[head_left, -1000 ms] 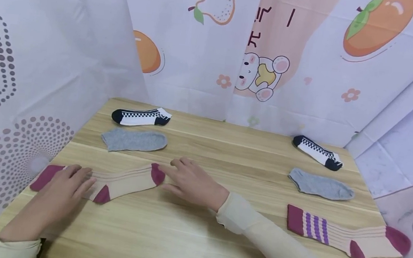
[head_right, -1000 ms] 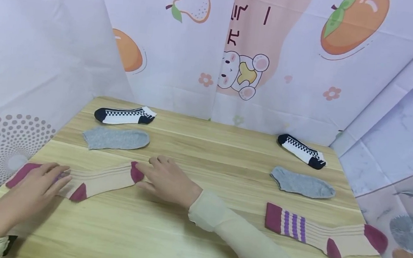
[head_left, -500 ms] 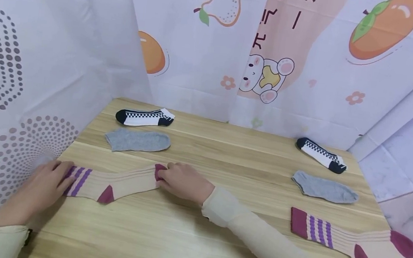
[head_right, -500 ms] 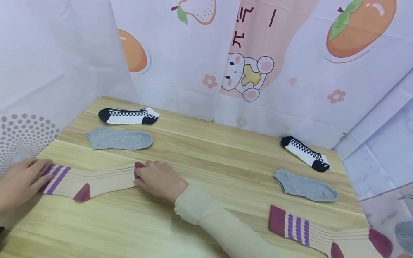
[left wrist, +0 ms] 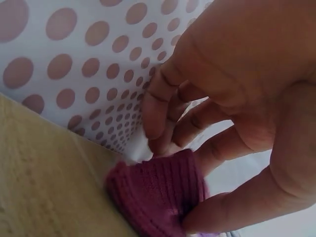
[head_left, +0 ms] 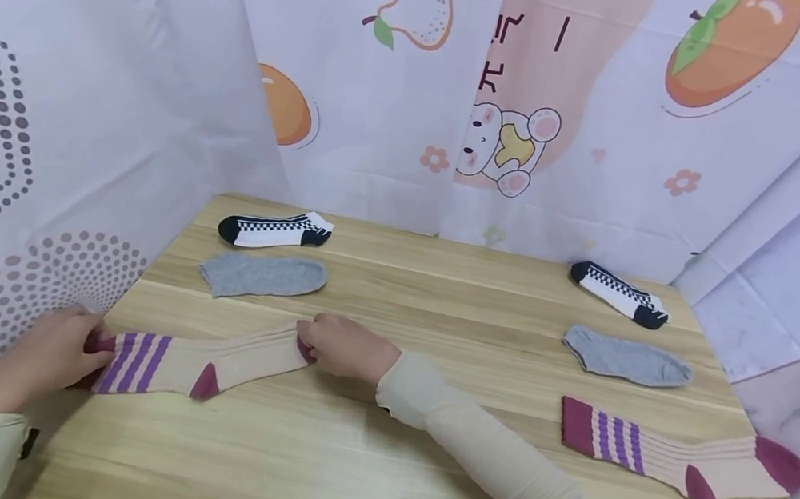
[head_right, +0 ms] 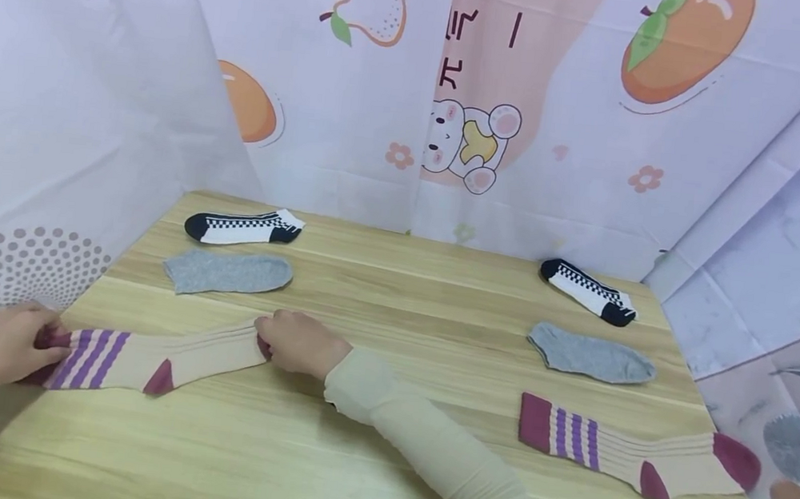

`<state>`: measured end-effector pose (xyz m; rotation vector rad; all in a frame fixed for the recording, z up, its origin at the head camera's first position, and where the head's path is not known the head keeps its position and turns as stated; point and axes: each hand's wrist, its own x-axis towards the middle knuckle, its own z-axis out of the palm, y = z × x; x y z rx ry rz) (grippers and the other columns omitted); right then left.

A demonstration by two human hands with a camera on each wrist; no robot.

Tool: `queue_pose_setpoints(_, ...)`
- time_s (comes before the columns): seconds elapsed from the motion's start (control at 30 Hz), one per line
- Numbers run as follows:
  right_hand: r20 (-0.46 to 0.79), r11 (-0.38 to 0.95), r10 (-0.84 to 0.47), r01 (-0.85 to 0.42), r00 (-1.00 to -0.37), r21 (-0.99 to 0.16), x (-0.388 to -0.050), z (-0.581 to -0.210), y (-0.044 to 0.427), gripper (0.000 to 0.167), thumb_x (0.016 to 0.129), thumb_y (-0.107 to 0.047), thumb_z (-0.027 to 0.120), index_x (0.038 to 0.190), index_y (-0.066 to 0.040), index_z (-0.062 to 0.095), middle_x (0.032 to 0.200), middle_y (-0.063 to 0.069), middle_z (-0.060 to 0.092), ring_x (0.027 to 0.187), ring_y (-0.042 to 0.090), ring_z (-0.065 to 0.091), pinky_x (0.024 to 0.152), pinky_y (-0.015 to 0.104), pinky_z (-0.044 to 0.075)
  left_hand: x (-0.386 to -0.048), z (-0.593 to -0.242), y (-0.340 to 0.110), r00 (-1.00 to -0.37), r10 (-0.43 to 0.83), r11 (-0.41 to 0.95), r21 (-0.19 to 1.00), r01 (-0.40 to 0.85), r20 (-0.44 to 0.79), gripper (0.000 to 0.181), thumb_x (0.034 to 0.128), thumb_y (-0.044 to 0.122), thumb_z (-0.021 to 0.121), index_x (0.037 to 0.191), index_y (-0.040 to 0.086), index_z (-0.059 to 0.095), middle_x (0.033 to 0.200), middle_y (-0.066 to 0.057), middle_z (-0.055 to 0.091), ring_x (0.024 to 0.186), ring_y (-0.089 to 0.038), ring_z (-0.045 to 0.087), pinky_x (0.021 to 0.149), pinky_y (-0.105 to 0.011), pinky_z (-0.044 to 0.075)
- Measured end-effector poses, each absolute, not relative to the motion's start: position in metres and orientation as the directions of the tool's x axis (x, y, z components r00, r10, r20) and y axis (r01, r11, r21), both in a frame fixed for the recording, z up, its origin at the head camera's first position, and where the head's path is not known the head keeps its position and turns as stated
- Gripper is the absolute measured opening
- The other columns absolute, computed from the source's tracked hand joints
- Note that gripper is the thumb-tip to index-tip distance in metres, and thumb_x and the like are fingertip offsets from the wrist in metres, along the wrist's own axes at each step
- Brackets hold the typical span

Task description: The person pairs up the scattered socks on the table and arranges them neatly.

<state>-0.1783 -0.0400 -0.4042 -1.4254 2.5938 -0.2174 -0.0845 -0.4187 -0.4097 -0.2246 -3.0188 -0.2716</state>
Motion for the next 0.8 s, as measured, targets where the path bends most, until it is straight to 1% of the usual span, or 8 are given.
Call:
queue_pose_setpoints(0.13, -0.074, 0.531, -0.846, -0.818, -0.528, -0.221, -0.178, -0.403, -0.043, 0.017, 0.089, -0.001, 0.066, 0.097, -0.014, 0.059, 0.084, -0.001, 0.051, 0.072, 0.011, 0.051, 0.062, 0.017, 0.041, -0.084, -0.41, -0.423, -0.992, 0.118, 0.964, 0.233, 0.127, 0.05, 0.024, 0.075, 0.005, 0.079, 0.078, 0.002, 0.056, 0.074, -0.007, 0.052, 0.068, -0.02, 0.045, 0.059, -0.036, 0.037)
queue_pose_setpoints(0.23, -0.066, 0.521, -0.852, -0.828, -0.519, -0.207, -0.177, -0.403, -0.048, 0.014, 0.09, -0.002, 0.063, 0.097, -0.012, 0.059, 0.084, 0.0, 0.052, 0.071, 0.011, 0.051, 0.061, 0.018, 0.042, -0.081, -0.412, -0.426, -0.995, 0.099, 0.958, 0.269, 0.098, 0.011, 0.021, 0.0796, 0.006, 0.077, 0.081, 0.002, 0.056, 0.077, -0.008, 0.051, 0.068, -0.02, 0.044, 0.058, -0.034, 0.036)
queue_pose_setpoints(0.33, -0.065, 0.524, -0.85, -0.829, -0.522, -0.193, -0.177, -0.404, -0.05, 0.011, 0.092, -0.004, 0.063, 0.1, -0.011, 0.062, 0.087, 0.001, 0.056, 0.074, 0.01, 0.053, 0.063, 0.018, 0.044, -0.078, -0.413, -0.427, -0.995, 0.096, 0.958, 0.274, 0.09, -0.007, 0.019, 0.0833, 0.009, 0.076, 0.082, 0.001, 0.059, 0.077, -0.007, 0.051, 0.068, -0.019, 0.043, 0.057, -0.032, 0.034)
queue_pose_setpoints(0.4, -0.061, 0.53, -0.846, -0.826, -0.529, -0.193, -0.178, -0.405, -0.048, 0.014, 0.092, -0.003, 0.063, 0.104, -0.009, 0.063, 0.09, 0.002, 0.058, 0.076, 0.01, 0.055, 0.066, 0.018, 0.045, -0.077, -0.414, -0.427, -0.995, 0.094, 0.957, 0.278, 0.085, -0.02, 0.018, 0.0855, 0.011, 0.075, 0.082, 0.001, 0.061, 0.076, -0.006, 0.052, 0.067, -0.019, 0.043, 0.056, -0.032, 0.034)
queue_pose_setpoints(0.47, -0.054, 0.534, -0.843, -0.821, -0.535, -0.202, -0.178, -0.406, -0.043, 0.02, 0.09, 0.0, 0.065, 0.107, -0.008, 0.063, 0.092, 0.002, 0.059, 0.079, 0.01, 0.055, 0.068, 0.017, 0.046, -0.076, -0.414, -0.426, -0.995, 0.097, 0.958, 0.274, 0.087, -0.021, 0.018, 0.0864, 0.011, 0.075, 0.082, 0.002, 0.06, 0.074, -0.006, 0.053, 0.066, -0.019, 0.043, 0.056, -0.032, 0.033)
queue_pose_setpoints(0.53, -0.032, 0.53, -0.843, -0.819, -0.537, -0.218, -0.179, -0.407, -0.036, 0.022, 0.087, 0.003, 0.066, 0.106, -0.008, 0.062, 0.091, 0.001, 0.059, 0.079, 0.01, 0.055, 0.068, 0.017, 0.046, -0.075, -0.413, -0.424, -0.996, 0.092, 0.96, 0.268, 0.083, -0.022, 0.017, 0.0867, 0.011, 0.074, 0.083, 0.002, 0.06, 0.074, -0.005, 0.053, 0.066, -0.018, 0.043, 0.056, -0.031, 0.034)
queue_pose_setpoints(0.7, 0.031, 0.532, -0.826, -0.797, -0.562, -0.285, -0.18, -0.403, -0.012, 0.022, 0.084, 0.007, 0.063, 0.093, -0.014, 0.06, 0.087, -0.003, 0.054, 0.077, 0.01, 0.053, 0.067, 0.017, 0.044, -0.076, -0.409, -0.418, -0.994, 0.111, 0.963, 0.247, 0.109, 0.009, 0.014, 0.086, 0.007, 0.073, 0.083, 0.002, 0.061, 0.074, -0.004, 0.052, 0.066, -0.017, 0.044, 0.055, -0.03, 0.036)
queue_pose_setpoints(0.8, 0.052, 0.546, -0.806, -0.775, -0.589, -0.318, -0.18, -0.399, 0.001, 0.023, 0.086, 0.007, 0.061, 0.093, -0.014, 0.059, 0.089, -0.004, 0.053, 0.078, 0.009, 0.053, 0.067, 0.016, 0.045, -0.077, -0.405, -0.413, -0.991, 0.13, 0.963, 0.236, 0.133, 0.031, 0.013, 0.0852, 0.006, 0.075, 0.084, 0.002, 0.062, 0.076, -0.005, 0.053, 0.068, -0.018, 0.046, 0.056, -0.03, 0.038)
